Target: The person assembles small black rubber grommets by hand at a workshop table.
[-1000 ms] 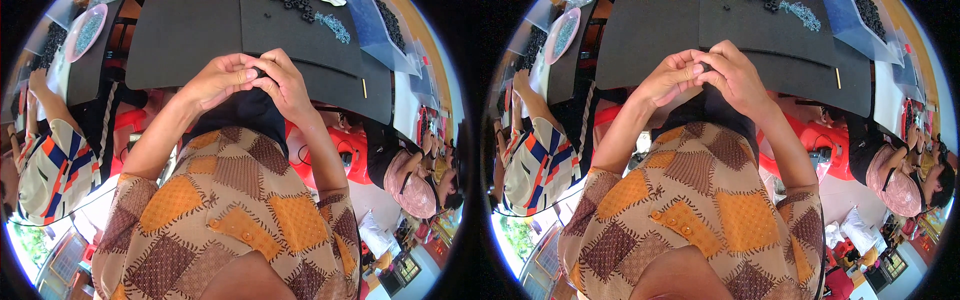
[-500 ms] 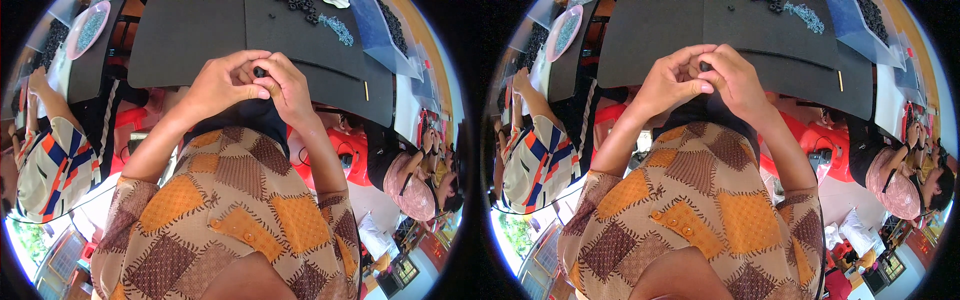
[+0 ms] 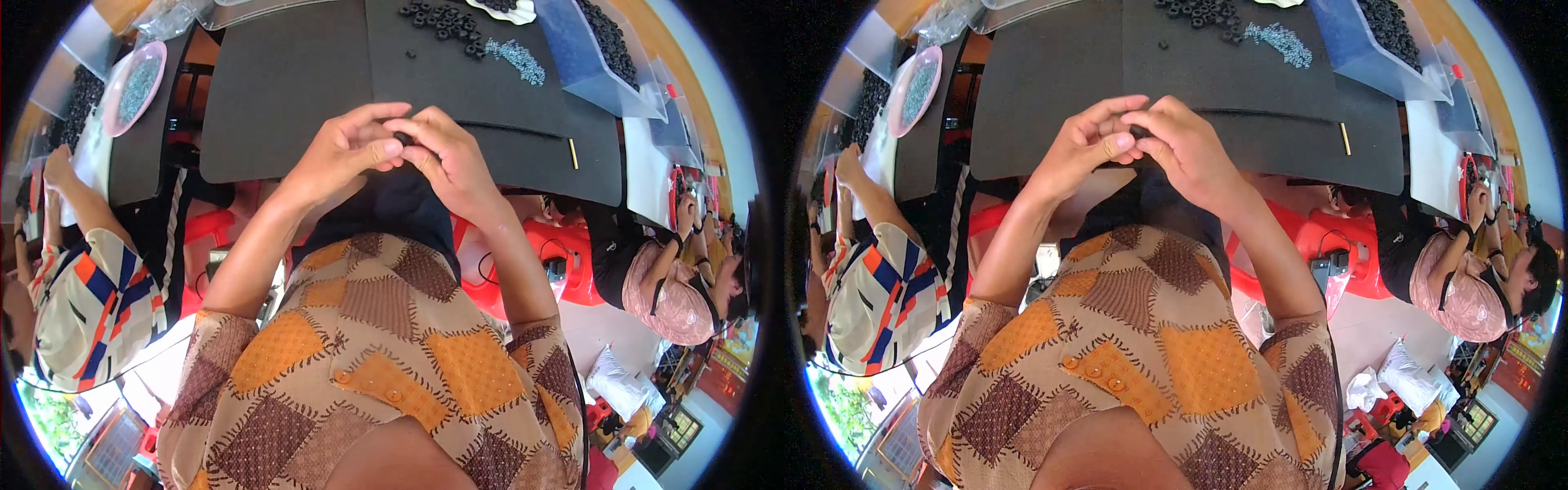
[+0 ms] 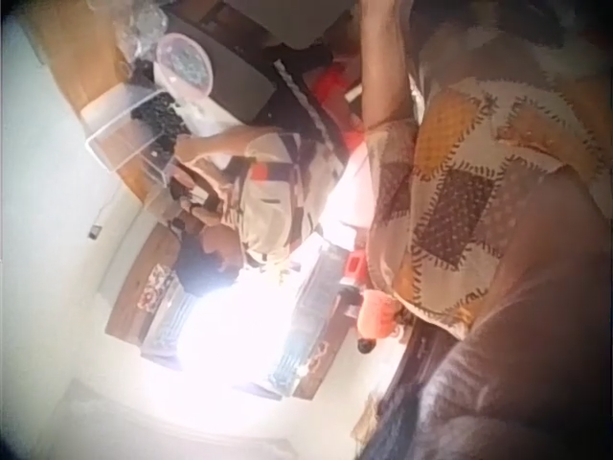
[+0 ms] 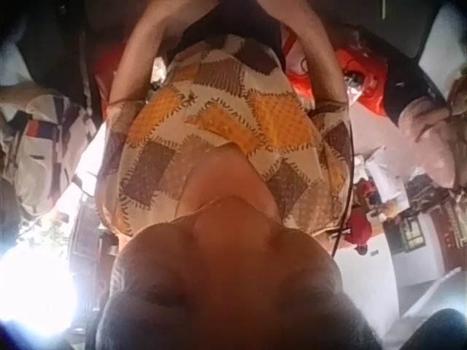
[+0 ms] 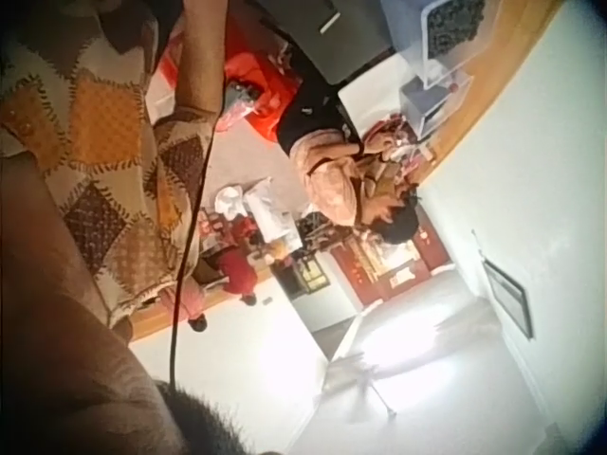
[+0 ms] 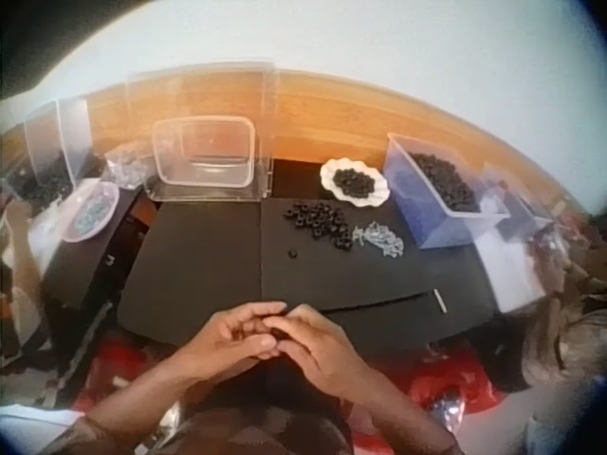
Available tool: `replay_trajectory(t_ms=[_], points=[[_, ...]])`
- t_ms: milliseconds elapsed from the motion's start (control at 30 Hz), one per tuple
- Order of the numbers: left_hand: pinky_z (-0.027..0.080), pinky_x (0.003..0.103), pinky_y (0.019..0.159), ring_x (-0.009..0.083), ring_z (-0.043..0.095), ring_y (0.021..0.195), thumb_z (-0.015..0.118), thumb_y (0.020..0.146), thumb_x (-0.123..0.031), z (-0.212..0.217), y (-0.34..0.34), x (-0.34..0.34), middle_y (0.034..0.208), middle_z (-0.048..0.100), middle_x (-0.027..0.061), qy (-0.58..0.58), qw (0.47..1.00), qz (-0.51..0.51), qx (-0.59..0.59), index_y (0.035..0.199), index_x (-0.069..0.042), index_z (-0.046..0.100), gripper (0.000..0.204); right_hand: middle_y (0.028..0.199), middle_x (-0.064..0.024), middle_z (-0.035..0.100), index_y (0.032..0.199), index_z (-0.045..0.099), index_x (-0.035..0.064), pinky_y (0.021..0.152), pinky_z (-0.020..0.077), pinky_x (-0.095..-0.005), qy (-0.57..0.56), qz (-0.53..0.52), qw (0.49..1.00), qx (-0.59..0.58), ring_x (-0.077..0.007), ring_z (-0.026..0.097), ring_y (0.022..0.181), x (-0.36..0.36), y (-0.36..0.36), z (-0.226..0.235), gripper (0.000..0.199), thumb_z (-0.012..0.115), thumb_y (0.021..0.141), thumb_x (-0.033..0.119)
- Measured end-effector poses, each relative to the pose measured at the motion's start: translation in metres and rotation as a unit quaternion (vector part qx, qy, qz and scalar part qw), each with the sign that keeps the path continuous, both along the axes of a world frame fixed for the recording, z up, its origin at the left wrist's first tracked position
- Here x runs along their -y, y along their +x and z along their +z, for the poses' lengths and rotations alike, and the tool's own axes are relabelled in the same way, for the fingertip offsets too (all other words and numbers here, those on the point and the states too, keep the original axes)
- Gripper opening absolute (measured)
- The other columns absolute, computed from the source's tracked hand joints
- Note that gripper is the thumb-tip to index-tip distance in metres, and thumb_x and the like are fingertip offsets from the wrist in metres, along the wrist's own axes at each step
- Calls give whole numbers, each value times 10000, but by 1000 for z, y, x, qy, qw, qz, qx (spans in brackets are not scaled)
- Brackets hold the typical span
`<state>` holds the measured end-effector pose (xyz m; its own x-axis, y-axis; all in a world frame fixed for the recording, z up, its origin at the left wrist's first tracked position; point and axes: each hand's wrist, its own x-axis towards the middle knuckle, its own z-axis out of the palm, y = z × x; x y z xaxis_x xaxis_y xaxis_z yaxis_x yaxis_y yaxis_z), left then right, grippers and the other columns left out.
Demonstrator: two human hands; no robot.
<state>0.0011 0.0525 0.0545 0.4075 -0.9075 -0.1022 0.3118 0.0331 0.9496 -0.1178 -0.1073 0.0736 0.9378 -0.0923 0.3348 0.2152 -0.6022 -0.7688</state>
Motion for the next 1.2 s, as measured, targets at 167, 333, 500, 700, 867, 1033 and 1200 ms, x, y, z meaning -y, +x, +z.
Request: replay_trajectory(t_ms=[167,333,500,700,867,1033,1200], points=[[528,242,792,86,626,843,635,950,-172,-4,2,12,994,680,45,7,1000,7,4,1296,-47,582,371,946,-125,611,1135,638,54,770,485,-372,-26,-36,999,7,-310,607,861,16,-5,9,285,634,850,62],[523,263,795,98,634,855,631,938,-137,-15,40,22,952,687,22,38,968,71,236,1240,-47,627,315,959,-49,686,1119,661,80,785,527,-298,7,-301,952,59,-137,655,852,105,-4,55,262,672,858,77],[531,302,802,187,642,938,677,873,-114,-13,75,63,1066,665,101,38,881,141,450,1186,-83,658,315,939,-64,694,1215,649,72,770,509,-244,-75,-405,887,209,-117,662,831,244,-1,98,319,647,900,125],[516,347,814,254,630,899,716,835,-159,-22,81,103,992,646,101,41,803,162,572,1120,-72,682,300,1089,-156,665,1256,629,101,920,472,-379,-369,-521,759,129,-280,622,1030,311,-8,70,450,706,817,163],[506,362,824,265,626,872,720,823,-146,-29,89,98,953,647,99,59,777,125,614,1017,-43,703,220,1053,-127,630,1016,673,83,906,459,-413,-365,-405,808,224,-312,583,1030,204,8,19,194,657,825,50],[517,319,756,218,633,803,719,823,-94,-19,62,73,908,646,86,55,827,76,554,977,-22,702,171,805,-123,638,877,675,30,663,495,-358,-185,-393,896,96,-275,637,723,166,-21,-42,57,676,821,21],[505,257,701,119,625,786,710,840,-51,-9,42,62,895,633,52,46,893,133,427,942,-4,687,115,801,-116,635,900,688,31,640,495,-353,-180,-346,919,61,-264,632,691,151,-2,-37,94,702,808,38]])
